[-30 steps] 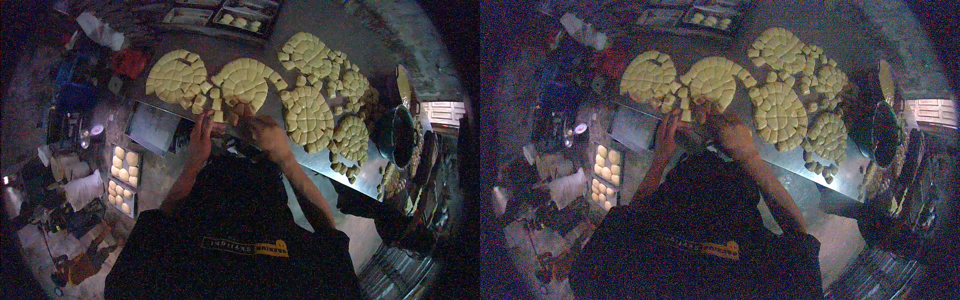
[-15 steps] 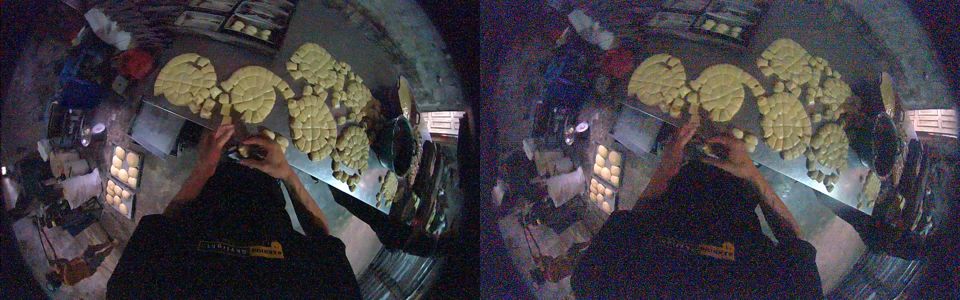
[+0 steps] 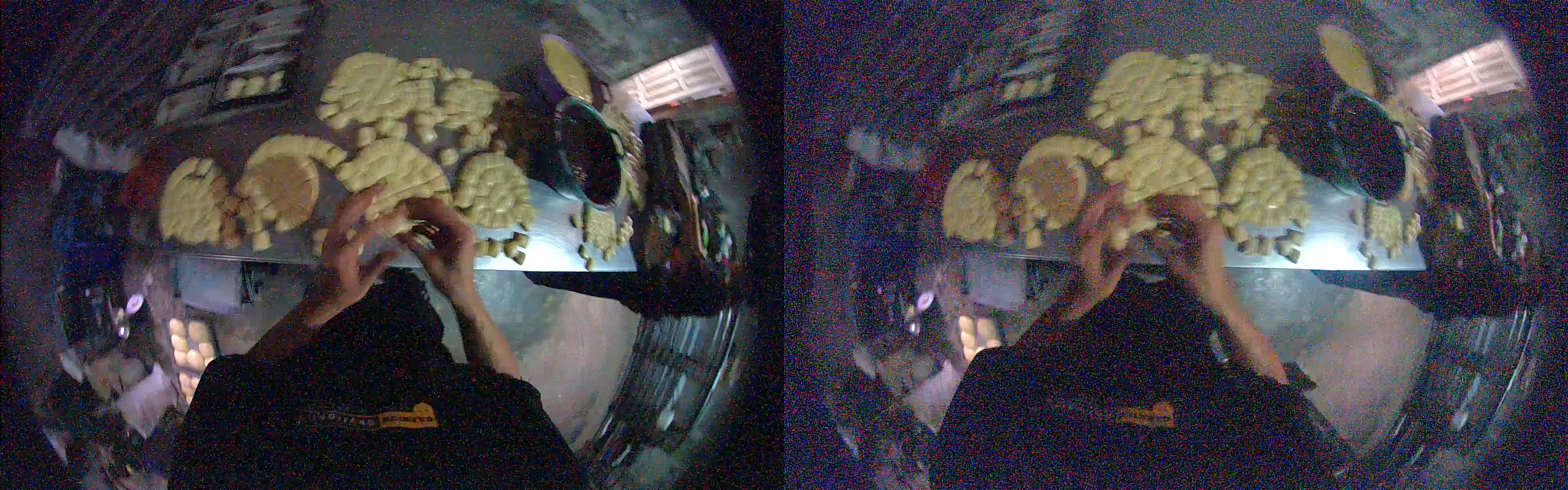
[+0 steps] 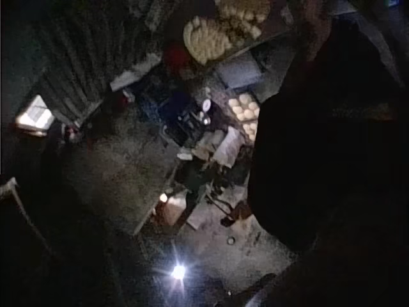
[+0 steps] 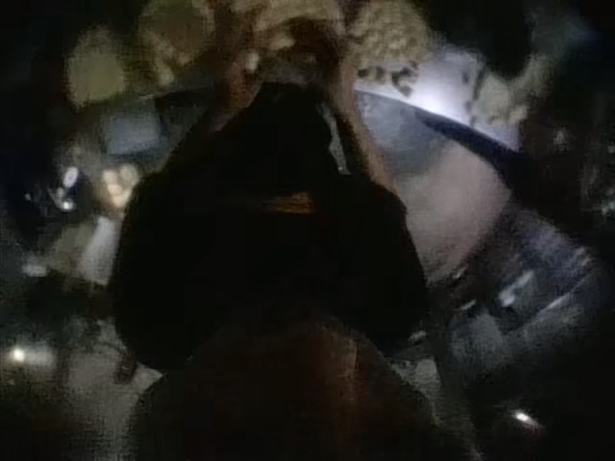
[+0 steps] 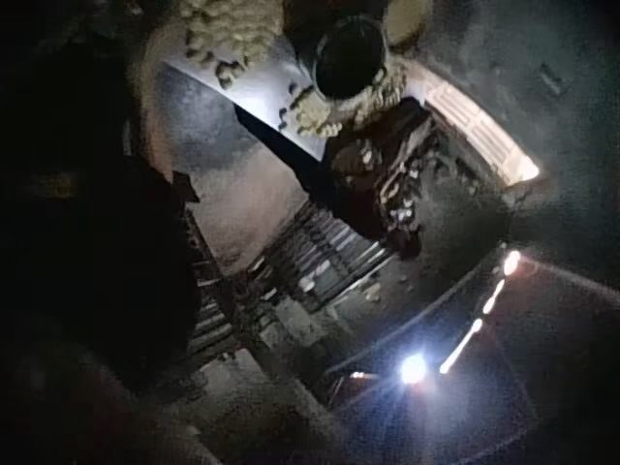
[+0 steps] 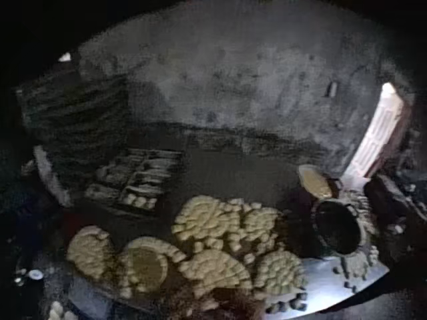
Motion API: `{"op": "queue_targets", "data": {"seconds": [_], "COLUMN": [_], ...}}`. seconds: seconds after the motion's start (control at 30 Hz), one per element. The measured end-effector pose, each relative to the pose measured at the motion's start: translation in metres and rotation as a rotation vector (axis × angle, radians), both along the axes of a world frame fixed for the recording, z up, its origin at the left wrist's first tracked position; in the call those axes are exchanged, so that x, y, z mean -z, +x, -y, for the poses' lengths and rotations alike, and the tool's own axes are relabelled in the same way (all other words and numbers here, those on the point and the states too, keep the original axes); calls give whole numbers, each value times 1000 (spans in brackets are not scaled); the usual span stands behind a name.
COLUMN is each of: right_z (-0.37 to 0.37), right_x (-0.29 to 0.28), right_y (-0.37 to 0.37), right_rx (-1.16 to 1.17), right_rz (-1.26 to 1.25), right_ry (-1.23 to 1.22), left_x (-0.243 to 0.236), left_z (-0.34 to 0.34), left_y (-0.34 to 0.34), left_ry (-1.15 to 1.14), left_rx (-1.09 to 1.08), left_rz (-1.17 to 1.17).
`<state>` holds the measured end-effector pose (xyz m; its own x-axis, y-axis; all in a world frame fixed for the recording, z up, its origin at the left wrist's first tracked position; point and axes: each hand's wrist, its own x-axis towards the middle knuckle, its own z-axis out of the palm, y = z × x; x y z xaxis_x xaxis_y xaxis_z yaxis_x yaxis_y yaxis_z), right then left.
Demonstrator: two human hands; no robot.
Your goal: The person prepares dough pieces by hand on a metal table, repeatedly pinching and folding small portions and placing them together into circular patterns.
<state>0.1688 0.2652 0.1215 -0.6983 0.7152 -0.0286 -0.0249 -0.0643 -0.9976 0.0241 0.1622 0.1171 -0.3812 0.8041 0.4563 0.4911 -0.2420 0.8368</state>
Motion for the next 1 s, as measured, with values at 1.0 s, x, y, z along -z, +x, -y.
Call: {"op": "queue_targets", "data": {"seconds": [1.0], "right_z": [-413], "right_x": [69], "right_y": [243], "right_rx": [-163], "right_rz": [1260], "right_ry": [633], "left_x": [65], "left_z": [-124], "left_y": [93], "left_ry": [-217], "left_rx": [48], "left_rz": [524]}}
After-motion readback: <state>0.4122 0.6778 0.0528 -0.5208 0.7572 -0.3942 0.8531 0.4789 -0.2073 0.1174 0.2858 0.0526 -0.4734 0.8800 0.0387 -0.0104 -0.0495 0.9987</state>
